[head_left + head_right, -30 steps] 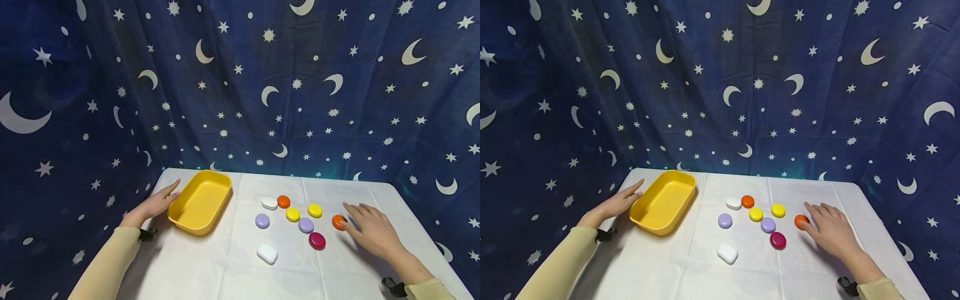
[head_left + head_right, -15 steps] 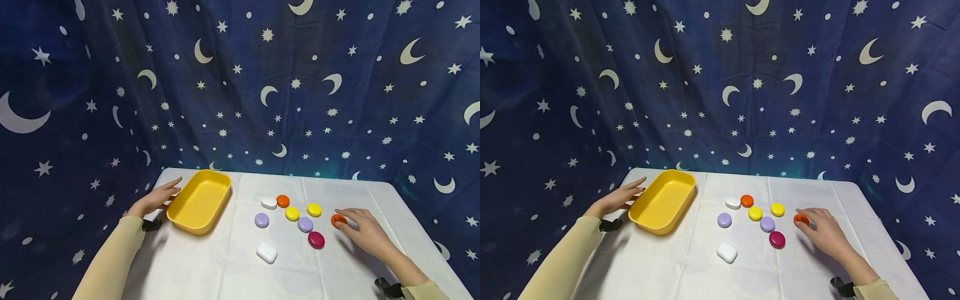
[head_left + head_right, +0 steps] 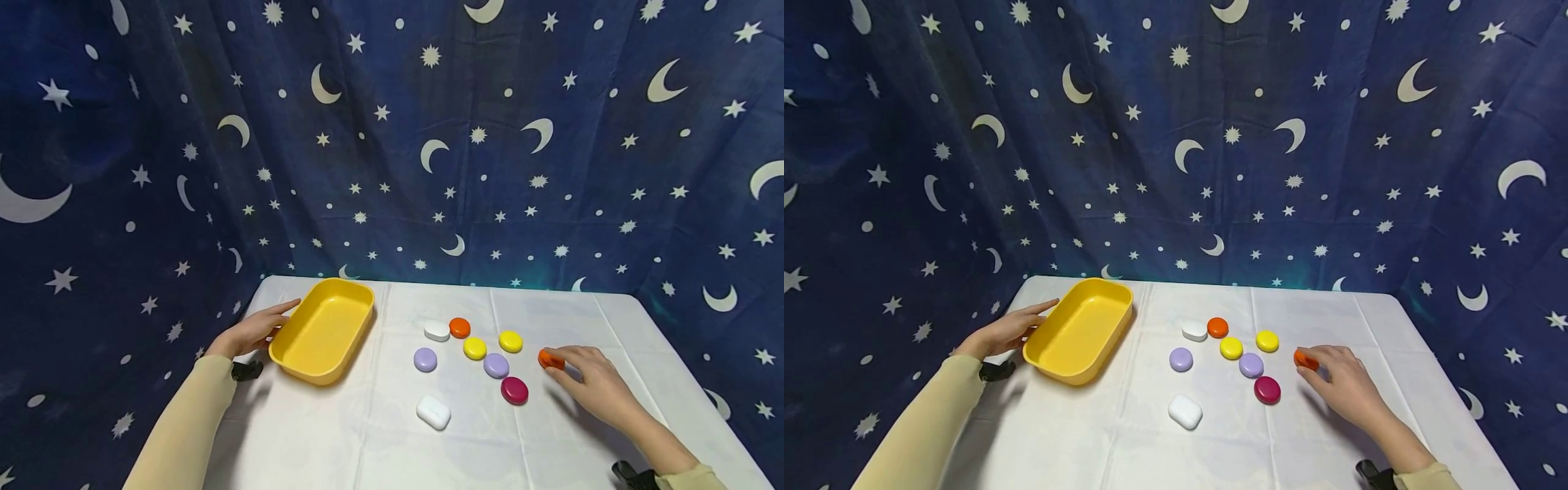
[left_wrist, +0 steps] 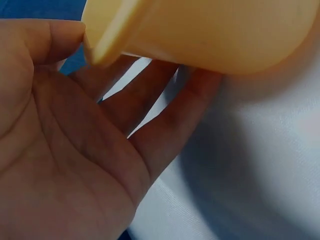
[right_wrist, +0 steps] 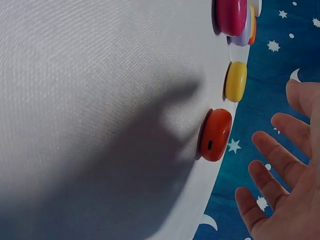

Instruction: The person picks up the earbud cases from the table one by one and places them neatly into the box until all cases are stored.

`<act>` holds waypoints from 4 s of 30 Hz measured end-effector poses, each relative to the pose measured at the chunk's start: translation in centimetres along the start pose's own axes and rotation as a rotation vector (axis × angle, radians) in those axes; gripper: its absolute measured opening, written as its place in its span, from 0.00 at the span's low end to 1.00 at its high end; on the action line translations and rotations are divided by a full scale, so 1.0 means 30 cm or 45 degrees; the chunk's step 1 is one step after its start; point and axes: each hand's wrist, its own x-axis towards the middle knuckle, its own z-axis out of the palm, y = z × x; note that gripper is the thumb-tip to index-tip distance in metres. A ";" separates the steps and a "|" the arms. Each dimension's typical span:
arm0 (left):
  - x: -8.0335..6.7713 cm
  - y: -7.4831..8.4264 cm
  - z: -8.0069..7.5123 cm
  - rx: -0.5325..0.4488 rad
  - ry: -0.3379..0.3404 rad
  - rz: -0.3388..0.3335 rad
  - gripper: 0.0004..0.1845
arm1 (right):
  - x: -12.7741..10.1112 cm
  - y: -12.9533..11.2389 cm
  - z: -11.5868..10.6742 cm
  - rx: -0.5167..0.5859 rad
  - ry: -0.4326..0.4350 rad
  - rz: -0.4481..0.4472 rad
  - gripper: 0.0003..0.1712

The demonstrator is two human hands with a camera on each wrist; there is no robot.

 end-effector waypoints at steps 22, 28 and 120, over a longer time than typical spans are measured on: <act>-0.062 -0.043 0.093 -0.145 -0.206 0.133 0.40 | -0.004 0.041 -0.013 0.009 -0.064 0.177 0.37; -0.073 -0.045 0.137 -0.161 -0.244 0.164 0.40 | 0.000 0.052 -0.018 0.028 -0.065 0.183 0.40; -0.060 -0.023 0.262 -0.218 -0.293 0.144 0.40 | 0.135 0.102 0.013 0.186 -0.263 0.202 0.40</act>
